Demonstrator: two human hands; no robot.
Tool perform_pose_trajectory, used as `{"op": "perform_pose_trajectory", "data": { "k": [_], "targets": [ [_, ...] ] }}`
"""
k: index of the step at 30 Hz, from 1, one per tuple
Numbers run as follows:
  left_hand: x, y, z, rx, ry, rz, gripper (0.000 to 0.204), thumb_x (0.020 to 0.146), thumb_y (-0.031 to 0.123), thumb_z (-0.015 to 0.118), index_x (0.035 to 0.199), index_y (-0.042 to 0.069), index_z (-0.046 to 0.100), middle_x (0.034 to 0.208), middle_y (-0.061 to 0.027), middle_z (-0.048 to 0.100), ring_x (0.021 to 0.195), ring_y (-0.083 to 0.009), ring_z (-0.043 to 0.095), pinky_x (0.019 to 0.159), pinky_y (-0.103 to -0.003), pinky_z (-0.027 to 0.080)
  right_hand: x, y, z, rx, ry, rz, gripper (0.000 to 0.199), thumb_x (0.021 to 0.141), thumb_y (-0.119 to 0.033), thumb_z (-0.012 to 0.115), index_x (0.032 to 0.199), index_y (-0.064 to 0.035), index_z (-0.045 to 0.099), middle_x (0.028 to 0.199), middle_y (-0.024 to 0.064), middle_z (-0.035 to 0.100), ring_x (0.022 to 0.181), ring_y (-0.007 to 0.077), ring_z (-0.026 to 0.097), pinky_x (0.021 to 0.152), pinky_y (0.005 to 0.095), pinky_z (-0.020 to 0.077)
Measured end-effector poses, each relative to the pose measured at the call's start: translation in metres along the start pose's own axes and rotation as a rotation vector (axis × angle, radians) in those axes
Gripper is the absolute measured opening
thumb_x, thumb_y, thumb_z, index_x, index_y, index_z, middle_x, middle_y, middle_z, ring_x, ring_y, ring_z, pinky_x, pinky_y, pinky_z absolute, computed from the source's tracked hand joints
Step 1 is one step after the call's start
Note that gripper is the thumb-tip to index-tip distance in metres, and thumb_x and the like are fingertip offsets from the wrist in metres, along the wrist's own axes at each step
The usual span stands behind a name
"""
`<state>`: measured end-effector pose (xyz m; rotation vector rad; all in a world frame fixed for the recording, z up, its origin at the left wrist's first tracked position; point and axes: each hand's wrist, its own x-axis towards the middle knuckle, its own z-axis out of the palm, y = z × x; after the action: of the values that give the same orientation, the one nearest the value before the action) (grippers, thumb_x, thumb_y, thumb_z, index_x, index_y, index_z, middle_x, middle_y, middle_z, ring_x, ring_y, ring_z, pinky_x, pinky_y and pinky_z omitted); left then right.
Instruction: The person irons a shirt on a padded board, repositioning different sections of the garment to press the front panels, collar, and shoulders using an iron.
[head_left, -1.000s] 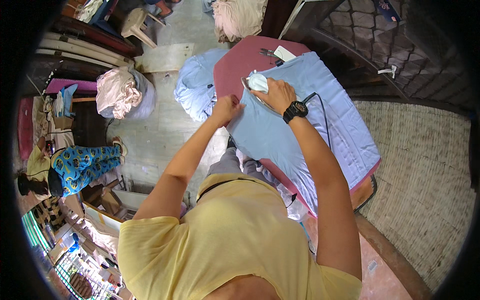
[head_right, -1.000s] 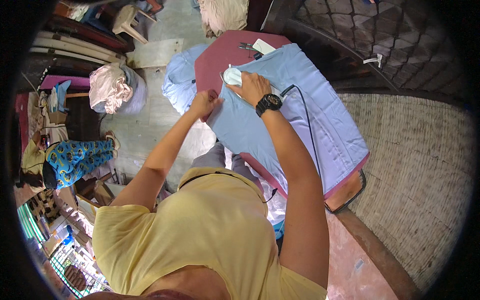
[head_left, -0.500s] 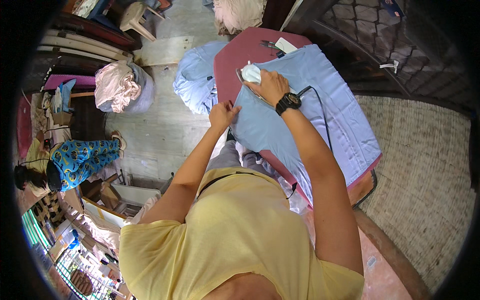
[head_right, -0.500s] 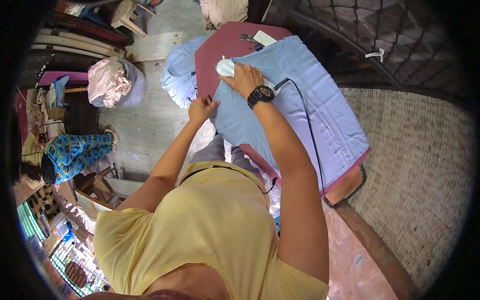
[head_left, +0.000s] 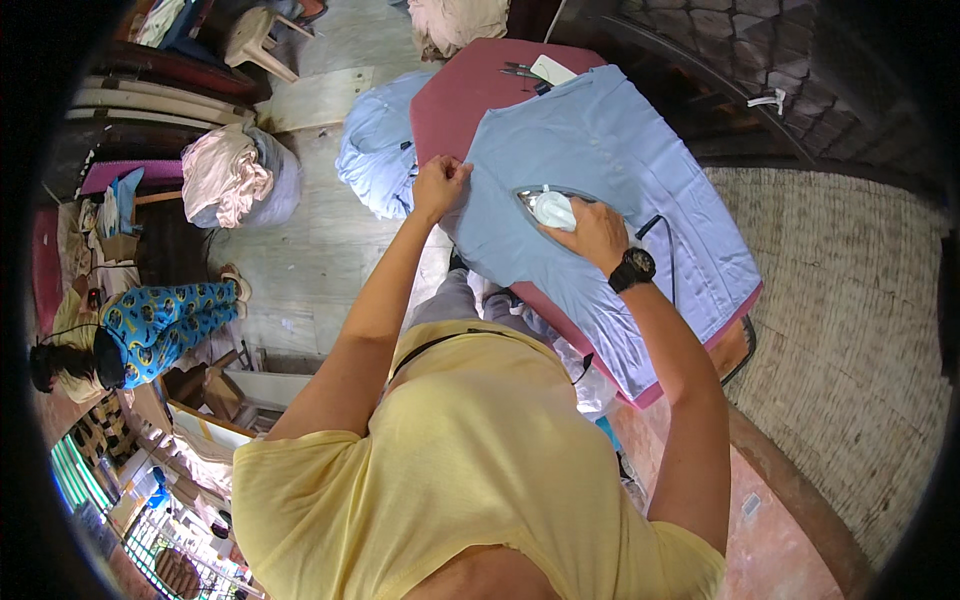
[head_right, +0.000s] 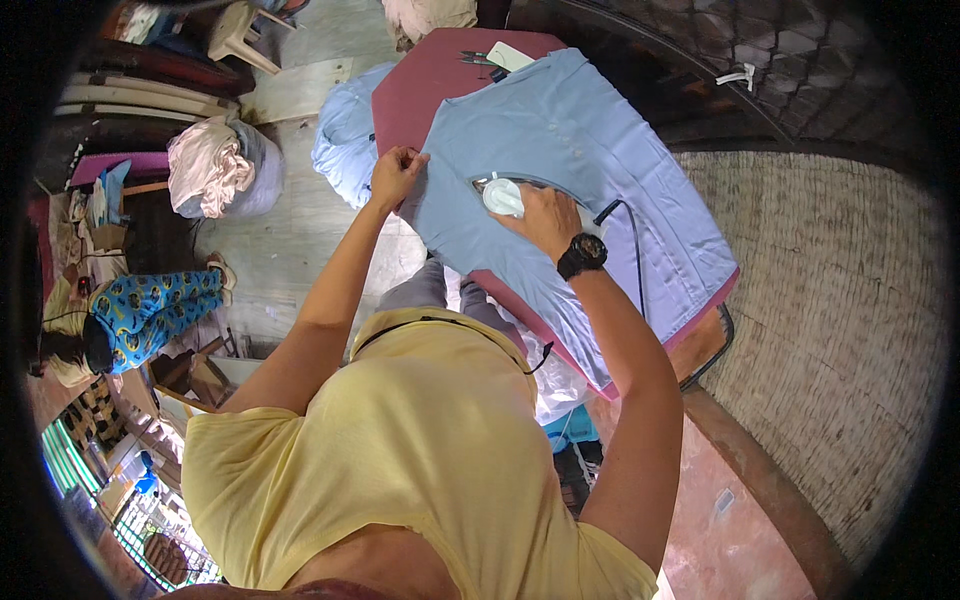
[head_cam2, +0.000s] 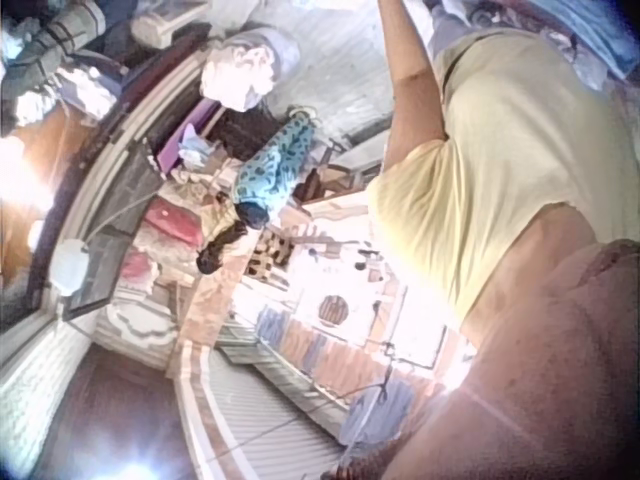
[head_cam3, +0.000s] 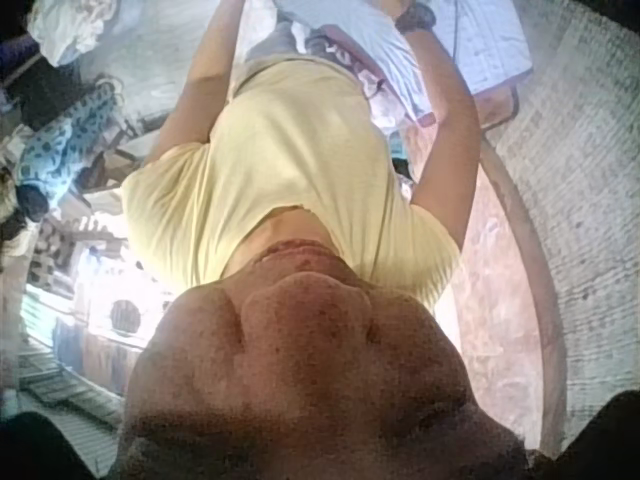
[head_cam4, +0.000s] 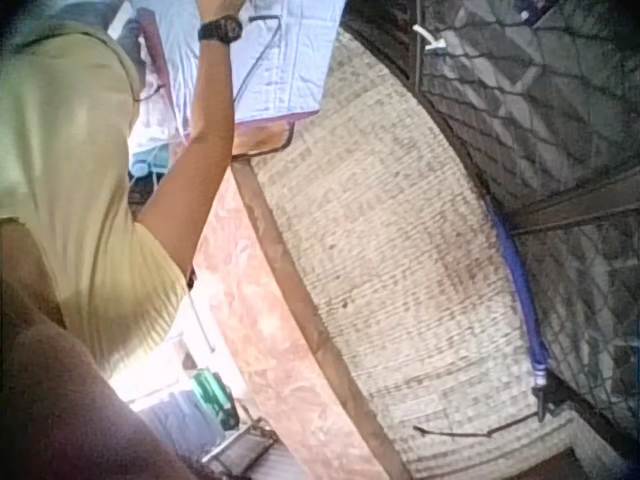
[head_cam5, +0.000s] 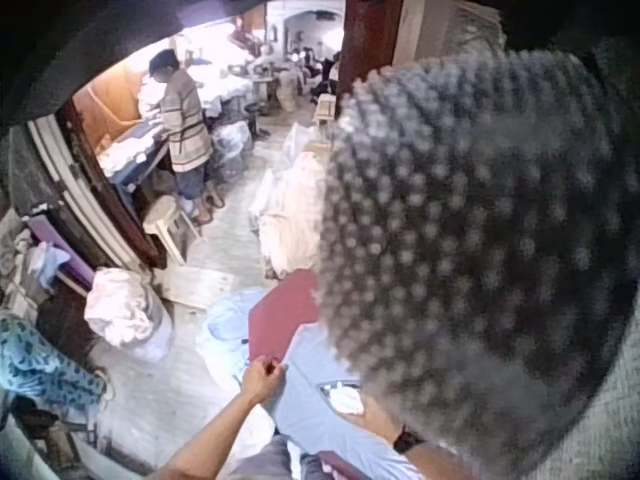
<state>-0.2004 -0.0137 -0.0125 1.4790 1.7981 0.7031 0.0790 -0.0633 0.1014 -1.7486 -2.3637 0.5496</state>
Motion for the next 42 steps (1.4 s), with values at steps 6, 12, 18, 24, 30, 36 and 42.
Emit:
{"op": "perform_pose_trajectory", "data": {
  "k": [6, 12, 18, 24, 30, 36, 42],
  "targets": [
    [-0.005, -0.007, 0.006, -0.026, 0.077, 0.069, 0.024, 0.087, 0.026, 0.071, 0.085, 0.003, 0.065, 0.079, -0.0110, 0.066, 0.070, -0.0236, 0.063, 0.065, -0.035, 0.049, 0.031, -0.030, 0.010, 0.056, 0.087, 0.044, 0.051, 0.077, -0.053, 0.076, 0.088, -0.0032, 0.069, 0.075, 0.0209, 0.070, 0.072, 0.0383, 0.070, 0.065, 0.0482, 0.0564],
    [0.004, -0.024, 0.007, -0.560, 0.201, -0.013, 0.011, 0.101, 0.008, 0.048, 0.105, -0.001, 0.055, 0.093, -0.0103, 0.065, 0.077, -0.0146, 0.062, 0.072, -0.029, 0.053, 0.097, -0.059, 0.020, 0.055, 0.063, 0.016, 0.052, 0.076, -0.053, 0.076, 0.088, -0.0026, 0.071, 0.079, 0.0210, 0.071, 0.076, 0.0387, 0.071, 0.069, 0.0482, 0.0569],
    [0.039, -0.022, 0.004, -0.646, 0.237, -0.011, 0.020, 0.104, 0.007, 0.044, 0.120, -0.004, 0.049, 0.109, -0.0137, 0.064, 0.086, -0.0156, 0.065, 0.080, -0.028, 0.056, 0.108, -0.064, 0.021, 0.041, 0.062, 0.046, 0.057, 0.078, -0.059, 0.072, 0.092, -0.0039, 0.073, 0.086, 0.0228, 0.071, 0.083, 0.0402, 0.070, 0.073, 0.0504, 0.0555],
    [0.095, 0.012, 0.019, -0.151, 0.070, 0.169, 0.042, 0.084, 0.037, 0.077, 0.101, -0.001, 0.070, 0.089, -0.0096, 0.069, 0.084, -0.0198, 0.066, 0.077, -0.032, 0.053, 0.011, -0.008, -0.016, 0.109, 0.113, 0.211, 0.051, 0.077, -0.055, 0.074, 0.092, -0.0067, 0.071, 0.083, 0.0212, 0.071, 0.080, 0.0393, 0.069, 0.069, 0.0495, 0.0553],
    [0.117, 0.024, 0.041, -0.081, 0.053, 0.067, 0.042, 0.072, 0.045, 0.084, 0.084, 0.007, 0.073, 0.077, -0.0048, 0.067, 0.075, -0.0216, 0.064, 0.072, -0.036, 0.050, -0.008, 0.019, -0.015, 0.051, 0.145, 0.377, 0.055, 0.079, -0.056, 0.073, 0.092, -0.0022, 0.070, 0.081, 0.0236, 0.070, 0.079, 0.0420, 0.069, 0.070, 0.0507, 0.0554],
    [0.124, 0.016, 0.047, -0.118, 0.057, 0.065, 0.039, 0.069, 0.043, 0.086, 0.080, 0.008, 0.073, 0.075, -0.0042, 0.066, 0.073, -0.0217, 0.063, 0.070, -0.037, 0.049, 0.050, -0.005, -0.015, 0.038, 0.170, 0.420, 0.057, 0.079, -0.056, 0.072, 0.095, -0.0017, 0.070, 0.084, 0.0243, 0.071, 0.080, 0.0411, 0.070, 0.070, 0.0494, 0.0560],
    [0.113, 0.025, 0.041, -0.041, 0.101, 0.104, 0.039, 0.067, 0.042, 0.087, 0.081, 0.008, 0.073, 0.075, -0.0054, 0.065, 0.073, -0.0238, 0.063, 0.070, -0.038, 0.049, 0.052, -0.011, -0.013, 0.082, 0.163, 0.494, 0.055, 0.079, -0.055, 0.073, 0.094, -0.0024, 0.072, 0.088, 0.0245, 0.071, 0.083, 0.0404, 0.070, 0.073, 0.0496, 0.0565]
  ]
}}
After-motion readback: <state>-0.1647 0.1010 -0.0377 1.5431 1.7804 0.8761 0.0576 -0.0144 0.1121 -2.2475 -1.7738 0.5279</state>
